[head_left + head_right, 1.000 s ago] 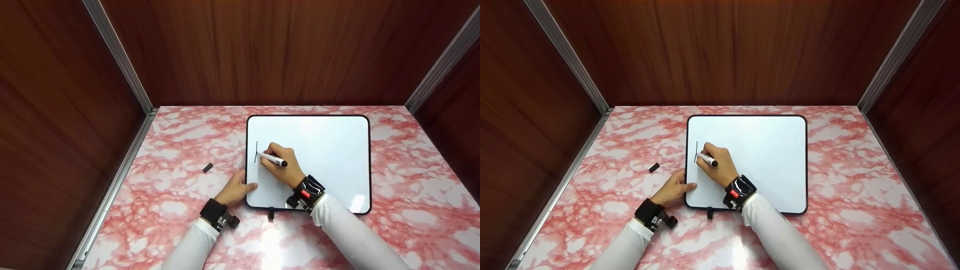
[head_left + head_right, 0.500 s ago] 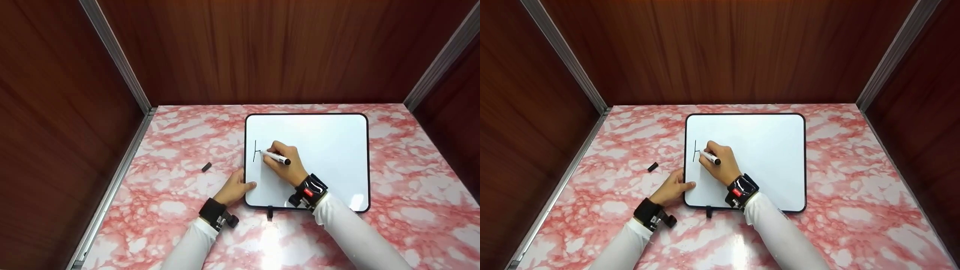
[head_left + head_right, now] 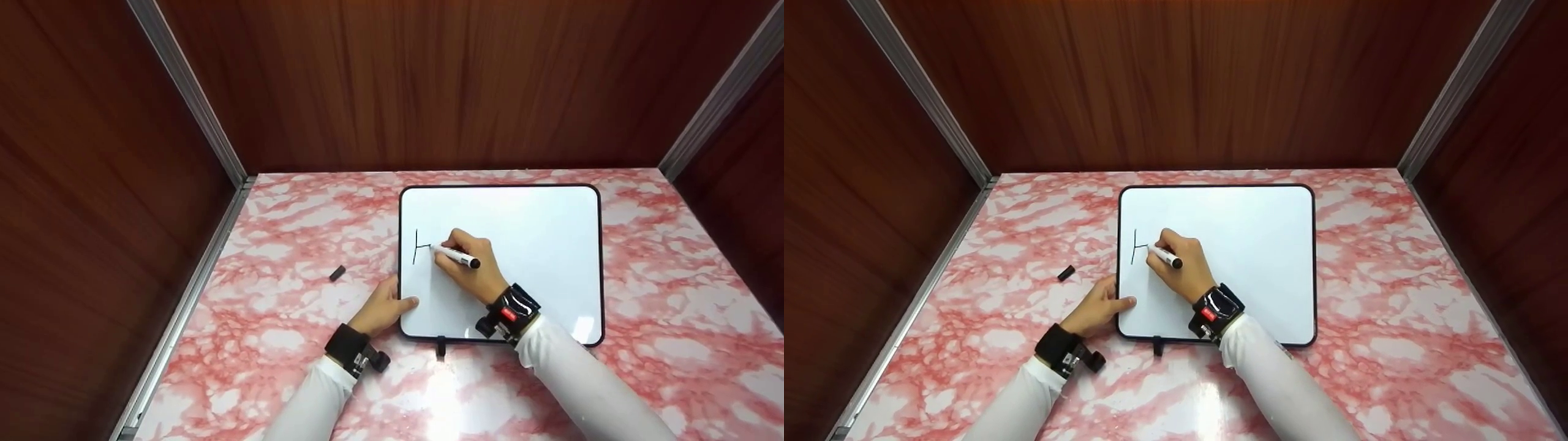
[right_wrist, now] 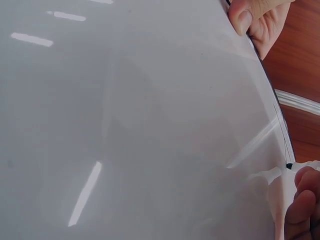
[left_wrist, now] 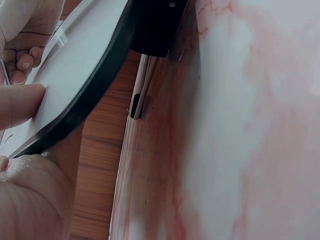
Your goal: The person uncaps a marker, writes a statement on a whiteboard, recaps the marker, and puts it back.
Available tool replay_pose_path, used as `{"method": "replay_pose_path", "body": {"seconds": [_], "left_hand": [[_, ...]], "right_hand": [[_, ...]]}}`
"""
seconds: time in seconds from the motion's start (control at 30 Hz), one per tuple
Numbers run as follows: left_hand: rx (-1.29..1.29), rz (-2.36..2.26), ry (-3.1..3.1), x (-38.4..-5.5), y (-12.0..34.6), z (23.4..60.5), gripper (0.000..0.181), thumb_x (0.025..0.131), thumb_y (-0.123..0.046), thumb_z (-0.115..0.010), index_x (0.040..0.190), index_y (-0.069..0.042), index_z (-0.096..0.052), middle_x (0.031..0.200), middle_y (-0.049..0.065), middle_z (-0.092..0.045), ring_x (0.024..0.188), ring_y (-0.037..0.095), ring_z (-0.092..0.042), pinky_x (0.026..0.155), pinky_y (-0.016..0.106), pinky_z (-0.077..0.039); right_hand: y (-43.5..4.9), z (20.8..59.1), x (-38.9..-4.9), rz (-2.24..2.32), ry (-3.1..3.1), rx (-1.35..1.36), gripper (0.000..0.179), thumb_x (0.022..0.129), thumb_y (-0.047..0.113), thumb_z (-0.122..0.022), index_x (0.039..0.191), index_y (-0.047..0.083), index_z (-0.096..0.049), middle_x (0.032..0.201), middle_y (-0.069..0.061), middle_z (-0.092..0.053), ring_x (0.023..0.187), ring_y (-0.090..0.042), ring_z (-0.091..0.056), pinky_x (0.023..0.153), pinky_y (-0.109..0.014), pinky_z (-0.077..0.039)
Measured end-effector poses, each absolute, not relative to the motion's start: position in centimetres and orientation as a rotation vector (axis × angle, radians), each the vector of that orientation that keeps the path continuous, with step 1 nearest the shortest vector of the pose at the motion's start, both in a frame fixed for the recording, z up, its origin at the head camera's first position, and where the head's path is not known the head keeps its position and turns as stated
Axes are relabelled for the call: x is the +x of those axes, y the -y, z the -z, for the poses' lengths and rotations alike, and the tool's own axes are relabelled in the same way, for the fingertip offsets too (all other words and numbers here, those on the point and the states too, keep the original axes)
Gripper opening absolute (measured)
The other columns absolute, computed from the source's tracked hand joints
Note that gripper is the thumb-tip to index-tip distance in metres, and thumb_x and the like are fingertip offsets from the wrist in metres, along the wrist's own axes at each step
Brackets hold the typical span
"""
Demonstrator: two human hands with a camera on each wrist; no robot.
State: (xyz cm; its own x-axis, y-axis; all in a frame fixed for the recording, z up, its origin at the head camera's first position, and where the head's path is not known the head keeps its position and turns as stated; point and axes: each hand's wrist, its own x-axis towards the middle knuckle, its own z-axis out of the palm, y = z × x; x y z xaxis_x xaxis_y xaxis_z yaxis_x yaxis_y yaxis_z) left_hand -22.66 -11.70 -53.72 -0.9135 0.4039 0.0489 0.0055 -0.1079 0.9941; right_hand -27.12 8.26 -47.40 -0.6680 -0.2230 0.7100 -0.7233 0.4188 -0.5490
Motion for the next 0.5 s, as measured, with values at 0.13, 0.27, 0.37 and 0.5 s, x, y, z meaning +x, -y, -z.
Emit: {"method": "replay_pose_path", "body": {"seconds": [0.13, 0.27, 0.37, 0.5], "left_hand": [[0.446, -2.103, -1.906, -22.6, 11.8, 53.8, 0.044, 0.088, 0.009, -0.056, 0.131, 0.004, -0.049, 0.118, 0.018, -0.064, 0.106, 0.029, -0.063, 0.089, 0.039, -0.053], [0.451, -2.1, -1.913, -22.7, 11.8, 53.9, 0.044, 0.088, 0.008, -0.056, 0.131, 0.003, -0.05, 0.118, 0.017, -0.065, 0.106, 0.028, -0.064, 0.089, 0.039, -0.053], [0.458, -2.096, -1.926, -22.7, 11.8, 53.8, 0.043, 0.088, 0.009, -0.056, 0.13, 0.004, -0.051, 0.118, 0.017, -0.065, 0.106, 0.028, -0.063, 0.089, 0.039, -0.053], [0.467, -2.08, -1.959, -22.8, 11.8, 53.8, 0.043, 0.087, 0.012, -0.057, 0.129, 0.005, -0.051, 0.118, 0.018, -0.064, 0.106, 0.027, -0.063, 0.088, 0.038, -0.053]], "right_hand": [[-8.3, 47.4, -27.3, -1.21, 2.123, 0.819, 0.014, 0.074, 0.005, -0.071, 0.073, 0.011, -0.059, 0.065, 0.009, -0.062, 0.051, -0.006, -0.049, 0.043, -0.02, -0.037], [-8.3, 47.2, -27.7, -1.219, 2.105, 0.82, 0.014, 0.076, 0.005, -0.072, 0.075, 0.009, -0.058, 0.068, 0.007, -0.065, 0.052, -0.006, -0.05, 0.044, -0.02, -0.039], [-8.3, 46.9, -28.0, -1.224, 2.091, 0.81, 0.014, 0.078, 0.005, -0.071, 0.075, 0.008, -0.058, 0.072, 0.005, -0.067, 0.053, -0.007, -0.051, 0.046, -0.02, -0.04], [-8.3, 46.6, -28.3, -1.225, 2.076, 0.798, 0.014, 0.078, 0.003, -0.071, 0.076, 0.008, -0.058, 0.073, 0.004, -0.068, 0.054, -0.008, -0.052, 0.046, -0.019, -0.04]]}}
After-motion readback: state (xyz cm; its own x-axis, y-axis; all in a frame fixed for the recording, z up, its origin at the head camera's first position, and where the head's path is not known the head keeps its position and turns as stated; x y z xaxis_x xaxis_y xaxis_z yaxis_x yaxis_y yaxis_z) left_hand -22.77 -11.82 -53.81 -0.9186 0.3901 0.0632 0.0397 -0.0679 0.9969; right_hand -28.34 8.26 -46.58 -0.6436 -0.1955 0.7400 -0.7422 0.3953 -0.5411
